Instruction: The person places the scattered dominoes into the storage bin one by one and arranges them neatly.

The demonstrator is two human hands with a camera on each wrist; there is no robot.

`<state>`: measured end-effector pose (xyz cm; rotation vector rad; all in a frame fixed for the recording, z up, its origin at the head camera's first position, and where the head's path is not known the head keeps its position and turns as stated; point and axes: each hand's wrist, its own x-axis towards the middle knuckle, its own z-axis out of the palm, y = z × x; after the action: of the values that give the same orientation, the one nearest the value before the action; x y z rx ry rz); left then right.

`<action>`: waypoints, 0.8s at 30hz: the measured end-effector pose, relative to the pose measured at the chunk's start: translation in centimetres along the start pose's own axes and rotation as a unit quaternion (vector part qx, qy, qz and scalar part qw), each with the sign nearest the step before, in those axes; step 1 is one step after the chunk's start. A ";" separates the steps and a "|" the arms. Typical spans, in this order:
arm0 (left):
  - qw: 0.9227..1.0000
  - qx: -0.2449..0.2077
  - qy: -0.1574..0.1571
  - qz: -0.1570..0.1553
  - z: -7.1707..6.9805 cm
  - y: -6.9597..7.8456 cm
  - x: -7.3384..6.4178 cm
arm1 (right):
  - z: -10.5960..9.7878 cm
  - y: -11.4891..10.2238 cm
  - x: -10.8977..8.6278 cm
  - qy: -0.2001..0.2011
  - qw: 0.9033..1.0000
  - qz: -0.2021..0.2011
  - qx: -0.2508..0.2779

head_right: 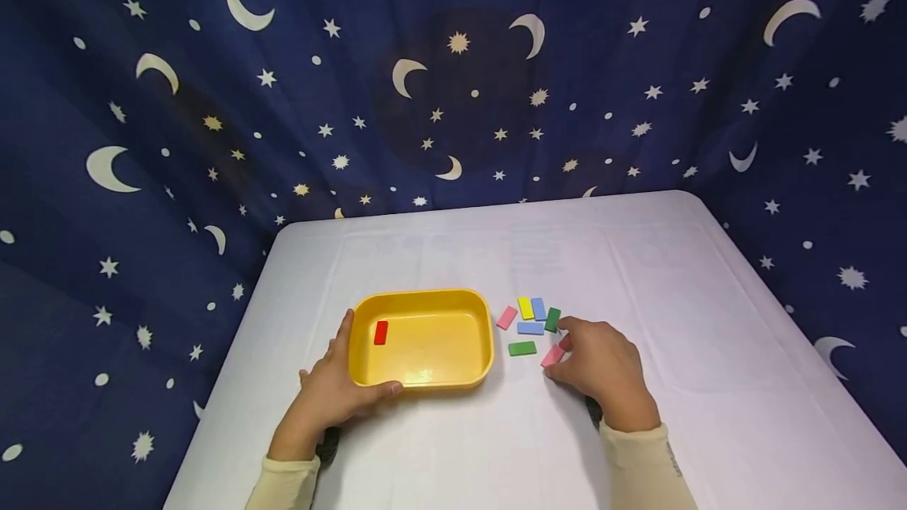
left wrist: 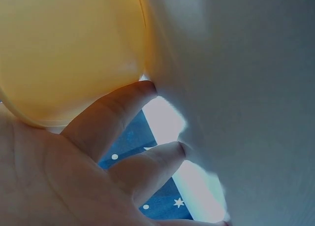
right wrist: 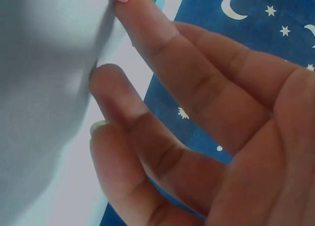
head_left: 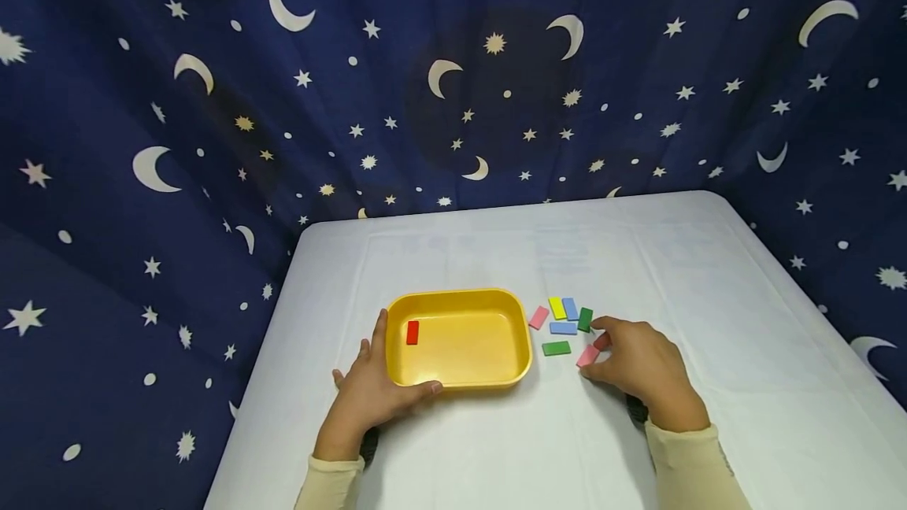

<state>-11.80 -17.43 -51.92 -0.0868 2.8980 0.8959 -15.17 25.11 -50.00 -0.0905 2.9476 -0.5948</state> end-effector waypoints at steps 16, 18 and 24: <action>1.000 -0.004 0.001 -0.001 -0.2 0.1 -0.1 | -0.3 -0.7 0.2 0.018 0.999 -0.025 -0.022; 1.000 -0.003 -0.001 -0.001 -0.2 0.1 -0.1 | -0.5 -0.8 0.3 0.024 0.999 -0.029 -0.023; 1.000 -0.003 0.001 0.000 -0.2 0.1 -0.1 | -1.2 -1.9 0.7 0.030 0.998 -0.046 -0.022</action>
<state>-11.68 -17.43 -51.66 -0.0896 2.8972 0.9062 -15.98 23.76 -48.25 -0.2174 3.0282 -0.5540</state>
